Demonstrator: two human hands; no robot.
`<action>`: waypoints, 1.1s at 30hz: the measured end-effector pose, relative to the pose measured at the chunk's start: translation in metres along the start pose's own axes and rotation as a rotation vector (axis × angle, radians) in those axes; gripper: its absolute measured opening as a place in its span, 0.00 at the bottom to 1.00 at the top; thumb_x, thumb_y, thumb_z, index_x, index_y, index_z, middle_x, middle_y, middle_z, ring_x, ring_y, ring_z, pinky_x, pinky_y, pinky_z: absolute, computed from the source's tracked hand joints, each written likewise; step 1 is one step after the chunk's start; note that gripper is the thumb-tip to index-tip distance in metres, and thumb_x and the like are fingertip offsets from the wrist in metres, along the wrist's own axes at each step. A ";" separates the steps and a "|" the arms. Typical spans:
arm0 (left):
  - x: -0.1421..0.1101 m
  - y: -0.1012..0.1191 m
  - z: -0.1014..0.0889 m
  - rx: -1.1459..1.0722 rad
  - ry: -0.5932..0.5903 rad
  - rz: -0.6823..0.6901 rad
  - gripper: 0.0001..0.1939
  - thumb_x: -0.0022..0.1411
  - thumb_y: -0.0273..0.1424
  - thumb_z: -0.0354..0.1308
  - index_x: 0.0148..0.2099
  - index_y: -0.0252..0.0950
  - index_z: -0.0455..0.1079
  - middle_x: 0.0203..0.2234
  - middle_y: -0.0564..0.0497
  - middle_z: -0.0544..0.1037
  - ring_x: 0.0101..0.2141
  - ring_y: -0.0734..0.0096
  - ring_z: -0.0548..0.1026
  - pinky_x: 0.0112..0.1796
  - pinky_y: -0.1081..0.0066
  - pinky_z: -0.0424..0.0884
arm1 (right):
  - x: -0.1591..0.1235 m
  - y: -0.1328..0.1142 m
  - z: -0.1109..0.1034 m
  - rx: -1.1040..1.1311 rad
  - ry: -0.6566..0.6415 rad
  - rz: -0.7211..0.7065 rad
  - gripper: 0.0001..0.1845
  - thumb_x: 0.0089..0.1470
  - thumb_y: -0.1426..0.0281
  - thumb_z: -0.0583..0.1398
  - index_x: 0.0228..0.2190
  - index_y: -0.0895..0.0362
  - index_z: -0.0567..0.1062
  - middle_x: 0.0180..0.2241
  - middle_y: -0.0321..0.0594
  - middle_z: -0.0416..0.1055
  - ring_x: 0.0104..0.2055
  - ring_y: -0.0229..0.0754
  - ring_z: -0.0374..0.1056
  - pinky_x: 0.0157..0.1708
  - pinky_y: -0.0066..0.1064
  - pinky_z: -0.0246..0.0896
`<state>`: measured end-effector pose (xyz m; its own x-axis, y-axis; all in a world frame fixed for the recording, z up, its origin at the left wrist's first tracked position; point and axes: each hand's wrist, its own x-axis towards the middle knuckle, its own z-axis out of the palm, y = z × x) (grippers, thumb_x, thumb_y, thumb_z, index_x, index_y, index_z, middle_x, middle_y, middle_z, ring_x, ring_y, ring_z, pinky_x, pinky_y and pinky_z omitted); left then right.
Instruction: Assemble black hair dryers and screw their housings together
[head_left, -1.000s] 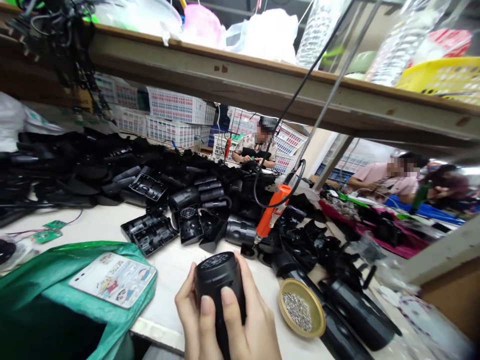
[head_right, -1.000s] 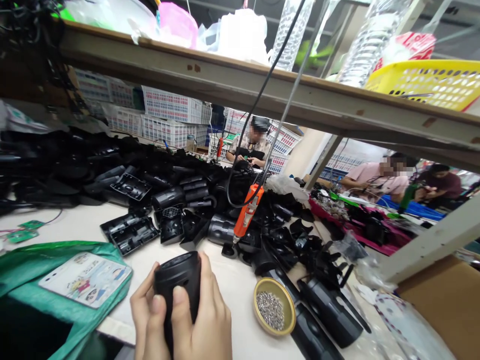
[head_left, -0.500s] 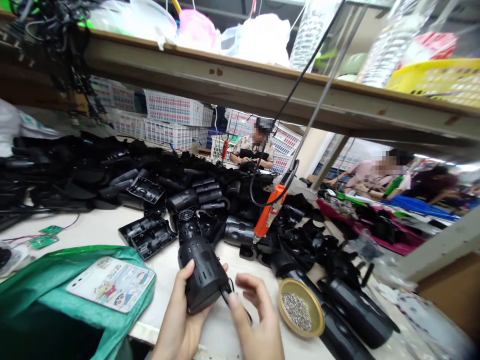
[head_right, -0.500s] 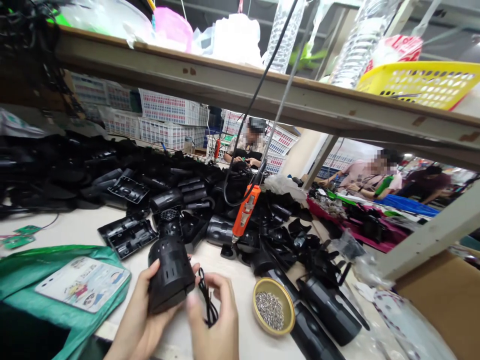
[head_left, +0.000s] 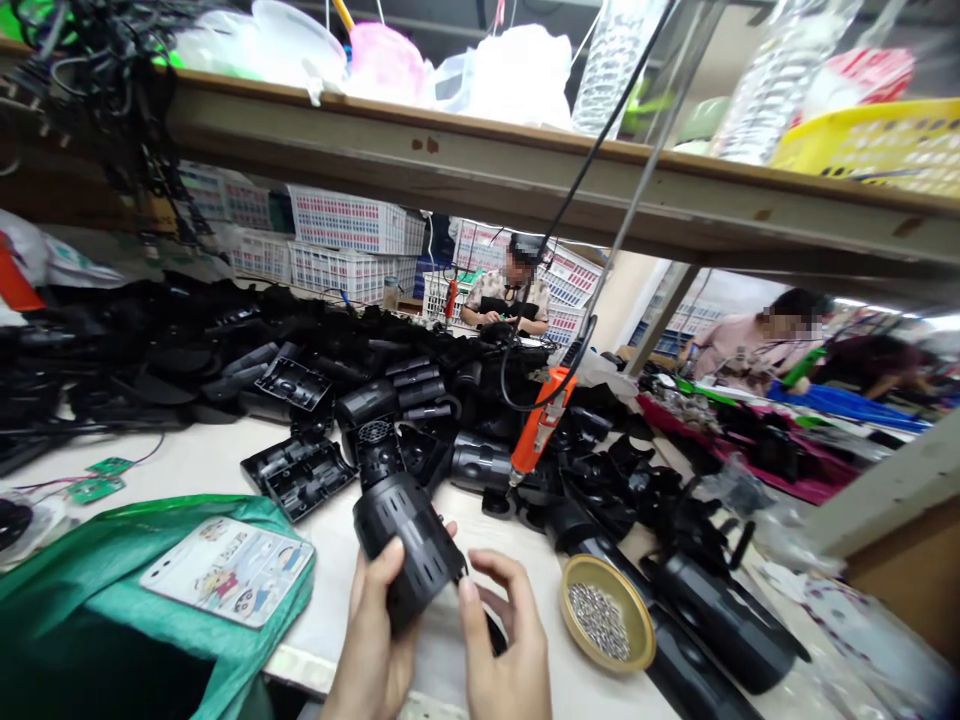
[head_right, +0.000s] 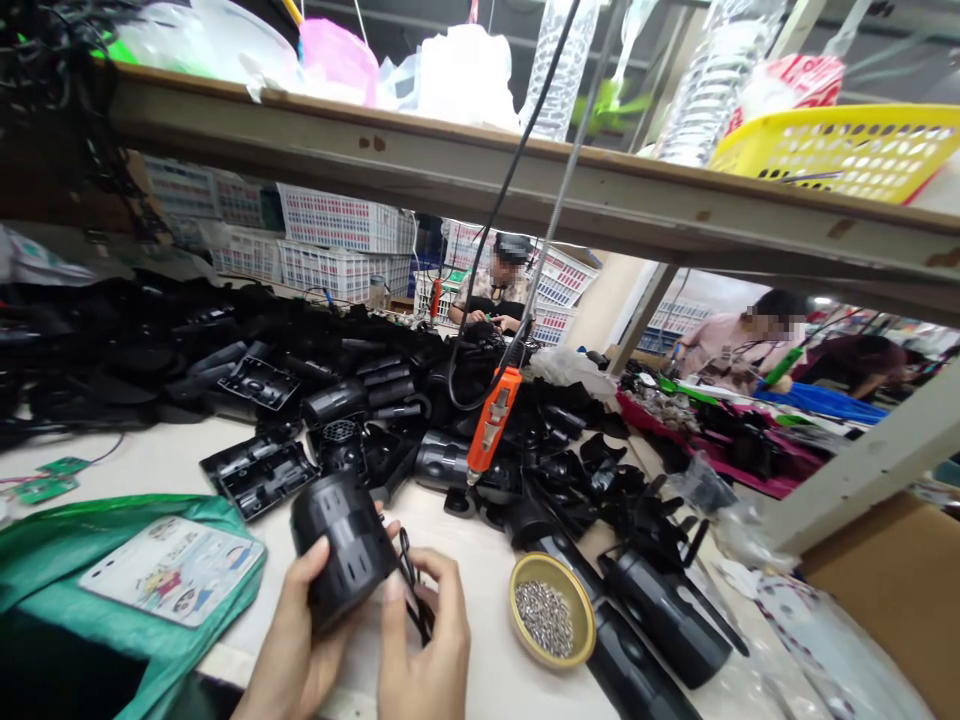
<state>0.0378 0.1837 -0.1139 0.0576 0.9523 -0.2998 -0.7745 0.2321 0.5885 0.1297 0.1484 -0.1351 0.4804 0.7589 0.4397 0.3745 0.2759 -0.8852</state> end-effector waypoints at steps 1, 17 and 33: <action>-0.003 -0.005 -0.002 0.031 -0.037 0.082 0.38 0.58 0.38 0.69 0.67 0.34 0.62 0.45 0.39 0.84 0.49 0.48 0.81 0.46 0.61 0.80 | 0.002 -0.005 -0.001 0.038 -0.008 0.027 0.17 0.67 0.56 0.56 0.48 0.52 0.76 0.47 0.42 0.78 0.49 0.45 0.75 0.47 0.33 0.71; -0.026 -0.013 0.000 0.300 -0.160 0.289 0.67 0.40 0.57 0.76 0.73 0.41 0.46 0.62 0.35 0.72 0.60 0.40 0.72 0.59 0.54 0.70 | 0.010 -0.032 -0.007 0.047 -0.185 -0.171 0.25 0.70 0.51 0.51 0.64 0.39 0.67 0.64 0.34 0.66 0.67 0.50 0.61 0.64 0.44 0.58; -0.039 0.033 -0.011 0.892 -0.621 0.699 0.33 0.60 0.61 0.59 0.59 0.47 0.69 0.59 0.41 0.73 0.60 0.46 0.72 0.58 0.54 0.69 | 0.010 -0.040 -0.022 0.087 0.290 -0.159 0.20 0.70 0.68 0.52 0.32 0.52 0.81 0.34 0.37 0.79 0.40 0.42 0.73 0.45 0.34 0.62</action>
<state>0.0030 0.1516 -0.0909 0.2808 0.8012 0.5285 -0.0866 -0.5272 0.8453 0.1374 0.1319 -0.0920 0.6315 0.5065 0.5870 0.4000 0.4357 -0.8063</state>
